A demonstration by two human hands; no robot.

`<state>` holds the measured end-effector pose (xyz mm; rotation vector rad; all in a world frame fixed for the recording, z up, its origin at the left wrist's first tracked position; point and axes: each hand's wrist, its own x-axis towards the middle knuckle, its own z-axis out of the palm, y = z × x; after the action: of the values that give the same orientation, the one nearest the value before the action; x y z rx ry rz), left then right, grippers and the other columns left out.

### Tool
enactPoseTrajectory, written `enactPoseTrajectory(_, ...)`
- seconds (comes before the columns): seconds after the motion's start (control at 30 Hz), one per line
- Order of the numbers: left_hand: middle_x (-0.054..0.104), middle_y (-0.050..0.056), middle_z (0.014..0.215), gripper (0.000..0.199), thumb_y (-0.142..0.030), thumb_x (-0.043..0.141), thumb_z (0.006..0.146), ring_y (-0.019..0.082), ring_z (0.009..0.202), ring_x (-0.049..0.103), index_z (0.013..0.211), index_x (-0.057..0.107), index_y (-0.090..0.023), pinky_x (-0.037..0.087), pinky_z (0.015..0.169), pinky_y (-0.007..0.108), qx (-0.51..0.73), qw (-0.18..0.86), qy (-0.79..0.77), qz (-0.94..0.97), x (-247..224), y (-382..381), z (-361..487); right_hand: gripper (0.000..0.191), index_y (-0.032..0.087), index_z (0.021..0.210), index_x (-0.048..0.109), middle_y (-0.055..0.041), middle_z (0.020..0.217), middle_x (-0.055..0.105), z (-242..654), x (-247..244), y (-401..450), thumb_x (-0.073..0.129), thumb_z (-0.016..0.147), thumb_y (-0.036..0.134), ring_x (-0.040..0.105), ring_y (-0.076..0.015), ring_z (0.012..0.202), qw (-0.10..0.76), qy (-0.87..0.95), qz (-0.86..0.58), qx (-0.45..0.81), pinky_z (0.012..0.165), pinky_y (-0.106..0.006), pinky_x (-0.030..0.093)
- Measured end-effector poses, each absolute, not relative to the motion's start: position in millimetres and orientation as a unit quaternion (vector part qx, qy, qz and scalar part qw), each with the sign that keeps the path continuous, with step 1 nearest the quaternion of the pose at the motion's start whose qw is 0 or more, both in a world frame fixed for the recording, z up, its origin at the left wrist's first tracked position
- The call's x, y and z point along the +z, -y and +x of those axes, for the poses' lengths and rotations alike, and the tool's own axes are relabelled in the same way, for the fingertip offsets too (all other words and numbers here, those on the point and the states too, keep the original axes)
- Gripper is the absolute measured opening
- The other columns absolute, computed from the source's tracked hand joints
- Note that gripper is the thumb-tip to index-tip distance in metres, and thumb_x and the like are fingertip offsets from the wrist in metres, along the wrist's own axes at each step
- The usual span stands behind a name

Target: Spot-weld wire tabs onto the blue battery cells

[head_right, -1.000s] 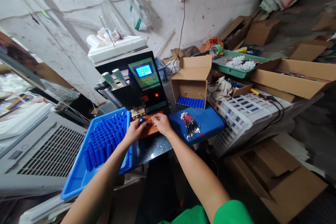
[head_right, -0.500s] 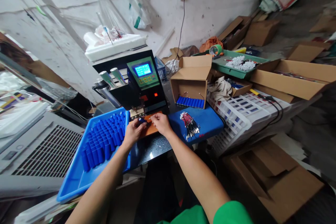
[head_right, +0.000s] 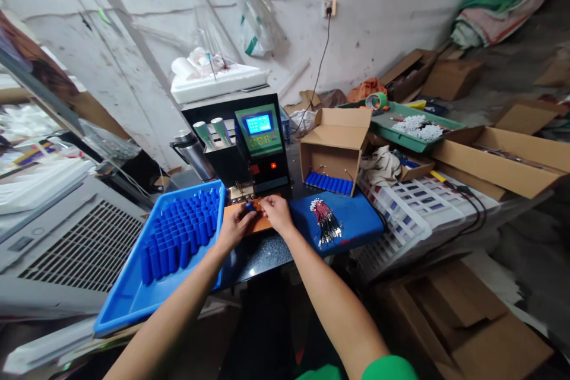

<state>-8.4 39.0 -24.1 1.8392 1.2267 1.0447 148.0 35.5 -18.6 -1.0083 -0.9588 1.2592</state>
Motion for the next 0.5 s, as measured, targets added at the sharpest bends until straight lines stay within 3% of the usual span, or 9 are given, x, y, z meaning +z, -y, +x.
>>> enactPoseTrajectory(0.27,0.073,0.009,0.105,0.031,-0.036,0.057,0.086,0.025,0.098,0.067,0.106,0.067,-0.015,0.049,0.094,0.038,0.414,0.328,-0.462,0.713,-29,-40,-9,0.025,0.02,0.062,0.052,0.005,0.048,0.048,135,-13,-44,0.062,0.07,0.041,0.043,-0.0093,0.043,0.564,0.458,-0.434,0.532,0.041,-0.02,0.03)
enactPoseTrajectory(0.5,0.074,0.008,0.104,0.03,-0.033,0.056,0.087,0.026,0.099,0.067,0.109,0.067,-0.017,0.049,0.094,0.04,0.411,0.312,-0.46,0.722,-30,-39,-9,0.026,0.021,0.066,0.056,0.0039,0.052,0.055,132,-23,-51,0.061,0.075,0.045,0.052,-0.0124,0.049,0.537,0.509,-0.482,0.469,0.045,-0.021,0.037)
